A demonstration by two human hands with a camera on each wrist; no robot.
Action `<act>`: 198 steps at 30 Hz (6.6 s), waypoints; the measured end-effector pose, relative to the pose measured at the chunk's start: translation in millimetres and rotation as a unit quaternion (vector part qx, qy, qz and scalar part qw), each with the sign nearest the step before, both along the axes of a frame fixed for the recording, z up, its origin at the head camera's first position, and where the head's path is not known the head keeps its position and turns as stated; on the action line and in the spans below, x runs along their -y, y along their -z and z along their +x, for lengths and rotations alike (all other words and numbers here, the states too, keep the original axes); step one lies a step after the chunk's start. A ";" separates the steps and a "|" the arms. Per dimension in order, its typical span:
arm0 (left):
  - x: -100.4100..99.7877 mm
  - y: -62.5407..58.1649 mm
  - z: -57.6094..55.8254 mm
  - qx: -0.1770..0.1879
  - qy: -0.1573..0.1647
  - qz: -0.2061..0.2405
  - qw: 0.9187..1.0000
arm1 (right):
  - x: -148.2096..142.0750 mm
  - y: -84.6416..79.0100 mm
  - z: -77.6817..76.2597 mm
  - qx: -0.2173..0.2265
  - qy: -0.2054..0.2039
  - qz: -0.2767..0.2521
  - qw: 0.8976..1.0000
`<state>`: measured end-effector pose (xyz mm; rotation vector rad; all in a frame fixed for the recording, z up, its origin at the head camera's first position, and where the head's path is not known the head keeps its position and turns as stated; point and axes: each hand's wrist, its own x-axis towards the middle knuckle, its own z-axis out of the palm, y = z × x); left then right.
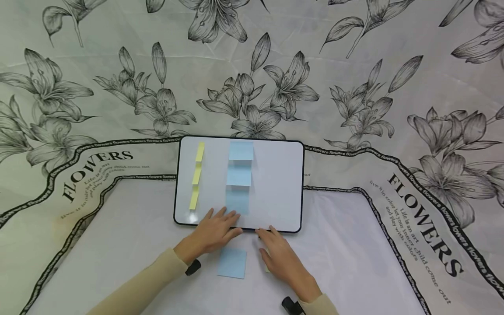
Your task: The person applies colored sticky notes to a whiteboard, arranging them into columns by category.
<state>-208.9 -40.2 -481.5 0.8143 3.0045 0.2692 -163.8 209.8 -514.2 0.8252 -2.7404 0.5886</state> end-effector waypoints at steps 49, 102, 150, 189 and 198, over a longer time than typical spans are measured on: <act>16.7 36.2 91.0 -0.130 0.086 0.200 0.967 | -66.8 21.7 35.3 -0.045 -0.014 0.032 0.998; -86.7 33.3 80.1 -0.019 0.243 -0.072 0.967 | -60.4 1.0 -1.7 0.044 0.045 -0.030 0.998; -95.2 29.6 79.9 0.087 0.177 -0.084 0.977 | -64.5 -26.5 -29.8 0.021 0.045 0.025 0.998; -90.6 21.3 75.5 0.144 0.203 -0.071 0.966 | -41.9 -137.4 -156.5 -0.274 0.071 -0.080 0.956; -88.7 20.4 75.3 0.142 0.202 -0.068 0.967 | -40.4 -141.0 -170.3 -0.271 0.101 -0.090 0.953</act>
